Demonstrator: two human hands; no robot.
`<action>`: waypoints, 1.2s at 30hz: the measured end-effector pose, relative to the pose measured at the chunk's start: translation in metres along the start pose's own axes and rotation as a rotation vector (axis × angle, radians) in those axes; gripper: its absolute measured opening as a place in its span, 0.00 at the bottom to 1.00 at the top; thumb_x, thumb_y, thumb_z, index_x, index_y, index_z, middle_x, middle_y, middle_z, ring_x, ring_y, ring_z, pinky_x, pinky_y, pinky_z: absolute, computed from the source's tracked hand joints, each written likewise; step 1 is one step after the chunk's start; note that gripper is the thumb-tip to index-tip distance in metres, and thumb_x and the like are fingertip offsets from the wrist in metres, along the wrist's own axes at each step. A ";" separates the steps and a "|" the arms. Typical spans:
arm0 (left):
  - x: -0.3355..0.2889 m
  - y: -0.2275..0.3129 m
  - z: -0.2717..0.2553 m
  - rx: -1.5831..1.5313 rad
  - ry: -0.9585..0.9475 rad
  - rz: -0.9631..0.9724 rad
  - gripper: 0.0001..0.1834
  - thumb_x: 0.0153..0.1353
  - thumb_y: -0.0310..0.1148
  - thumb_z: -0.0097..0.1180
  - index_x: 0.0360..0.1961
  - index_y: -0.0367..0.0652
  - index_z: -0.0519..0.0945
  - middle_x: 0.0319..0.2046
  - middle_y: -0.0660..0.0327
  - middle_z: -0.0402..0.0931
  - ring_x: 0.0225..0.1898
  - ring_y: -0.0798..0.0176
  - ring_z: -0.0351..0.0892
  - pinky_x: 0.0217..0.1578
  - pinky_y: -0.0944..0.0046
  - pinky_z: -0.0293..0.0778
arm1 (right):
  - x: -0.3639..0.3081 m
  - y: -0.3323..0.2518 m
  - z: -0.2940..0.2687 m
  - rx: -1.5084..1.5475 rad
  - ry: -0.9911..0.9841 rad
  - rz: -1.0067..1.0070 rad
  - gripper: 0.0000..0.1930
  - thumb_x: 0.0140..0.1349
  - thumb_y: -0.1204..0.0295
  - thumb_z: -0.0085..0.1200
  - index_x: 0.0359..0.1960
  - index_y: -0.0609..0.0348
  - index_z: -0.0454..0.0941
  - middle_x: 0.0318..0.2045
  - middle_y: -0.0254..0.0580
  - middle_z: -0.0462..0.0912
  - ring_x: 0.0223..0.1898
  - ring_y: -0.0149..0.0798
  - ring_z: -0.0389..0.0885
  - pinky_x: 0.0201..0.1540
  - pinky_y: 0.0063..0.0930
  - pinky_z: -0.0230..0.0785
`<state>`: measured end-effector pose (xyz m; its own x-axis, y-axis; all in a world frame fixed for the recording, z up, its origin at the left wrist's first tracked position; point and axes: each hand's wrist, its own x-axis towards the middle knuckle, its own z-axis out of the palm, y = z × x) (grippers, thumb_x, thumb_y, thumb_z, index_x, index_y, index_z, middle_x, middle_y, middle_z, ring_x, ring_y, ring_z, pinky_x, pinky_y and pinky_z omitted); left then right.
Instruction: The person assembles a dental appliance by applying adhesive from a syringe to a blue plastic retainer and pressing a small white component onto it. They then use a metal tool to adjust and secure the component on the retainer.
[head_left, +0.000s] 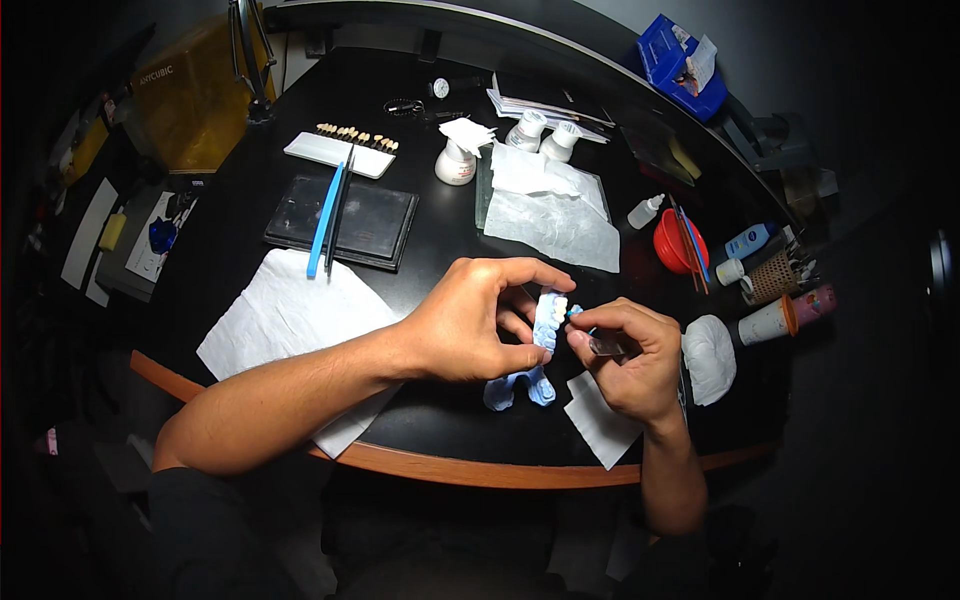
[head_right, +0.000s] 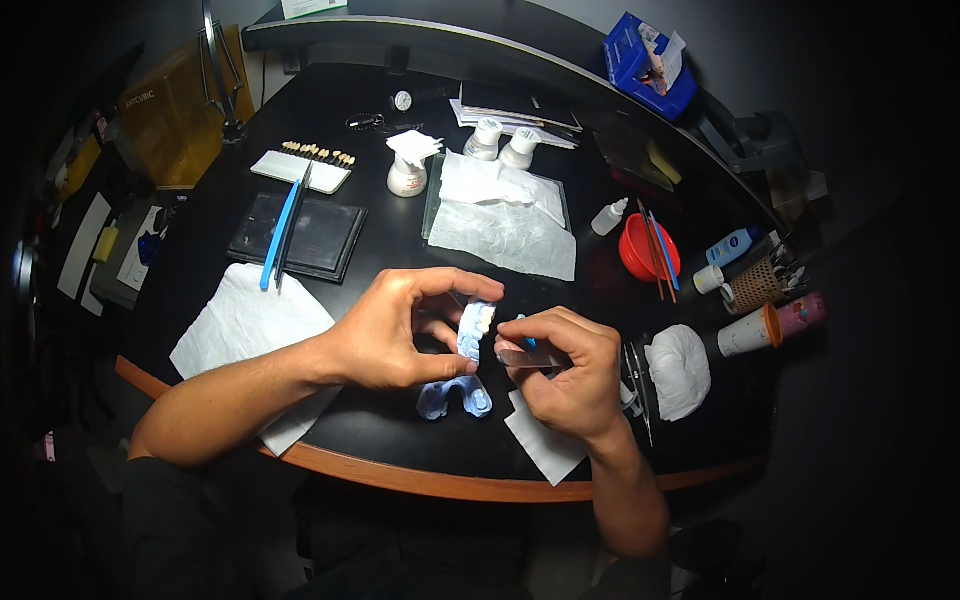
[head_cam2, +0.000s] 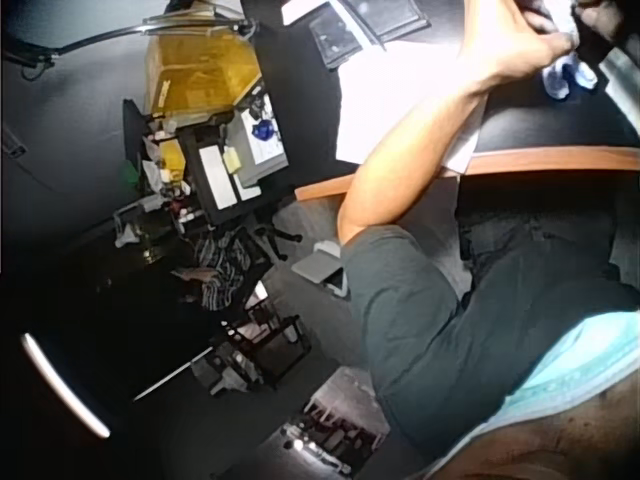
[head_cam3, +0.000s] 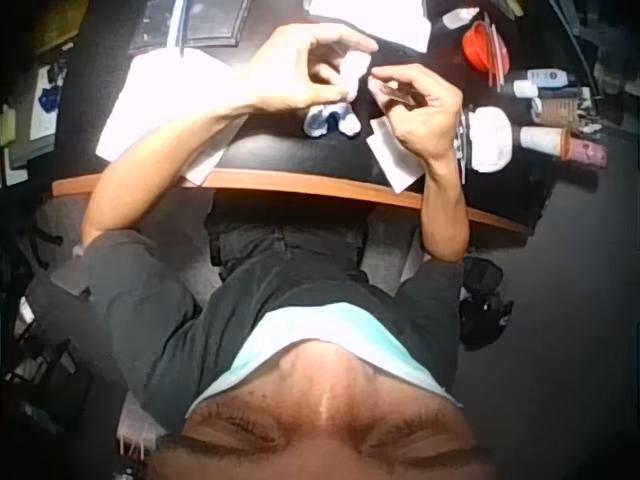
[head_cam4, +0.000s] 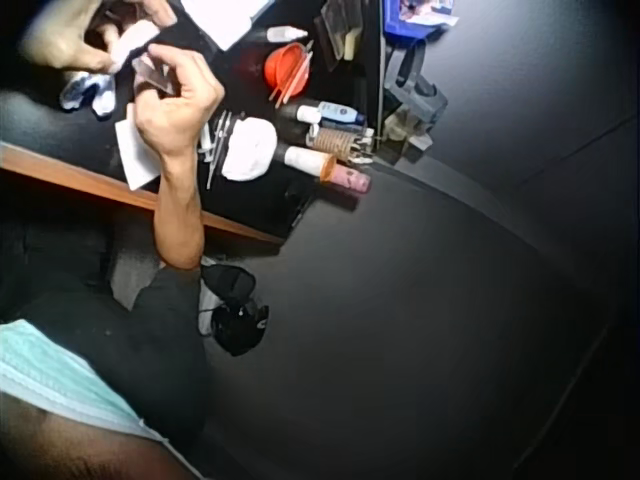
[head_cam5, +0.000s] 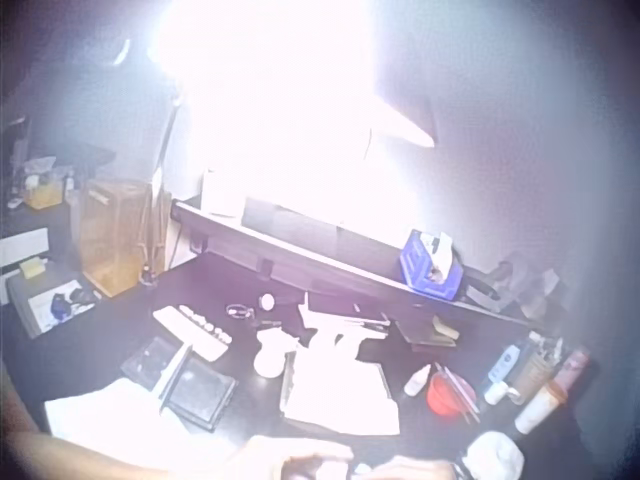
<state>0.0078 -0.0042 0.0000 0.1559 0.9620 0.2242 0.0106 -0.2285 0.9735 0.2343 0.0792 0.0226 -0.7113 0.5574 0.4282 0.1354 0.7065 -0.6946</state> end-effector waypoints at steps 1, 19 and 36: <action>0.000 -0.001 0.000 -0.002 0.002 -0.001 0.35 0.55 0.15 0.73 0.66 0.29 0.77 0.61 0.48 0.78 0.54 0.63 0.87 0.50 0.65 0.89 | 0.000 -0.001 0.003 0.007 0.032 -0.014 0.11 0.54 0.84 0.70 0.40 0.64 0.91 0.32 0.43 0.90 0.32 0.32 0.88 0.34 0.23 0.76; -0.002 -0.009 0.000 -0.007 -0.186 0.099 0.38 0.55 0.18 0.65 0.70 0.29 0.70 0.62 0.47 0.80 0.66 0.59 0.79 0.66 0.59 0.75 | 0.001 0.008 0.005 -0.036 0.061 -0.188 0.16 0.53 0.84 0.76 0.45 0.59 0.93 0.45 0.38 0.78 0.28 0.19 0.73 0.31 0.16 0.67; -0.001 -0.007 0.004 -0.258 -0.120 0.060 0.37 0.67 0.31 0.72 0.74 0.34 0.72 0.58 0.55 0.82 0.60 0.66 0.80 0.63 0.62 0.74 | 0.003 0.008 0.004 -0.123 0.193 -0.275 0.09 0.64 0.77 0.72 0.45 0.61 0.90 0.40 0.40 0.81 0.35 0.31 0.84 0.34 0.24 0.77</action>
<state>0.0111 -0.0038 -0.0067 0.2643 0.9198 0.2901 -0.2517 -0.2246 0.9414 0.2301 0.0843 0.0161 -0.5909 0.4032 0.6987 0.0480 0.8822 -0.4685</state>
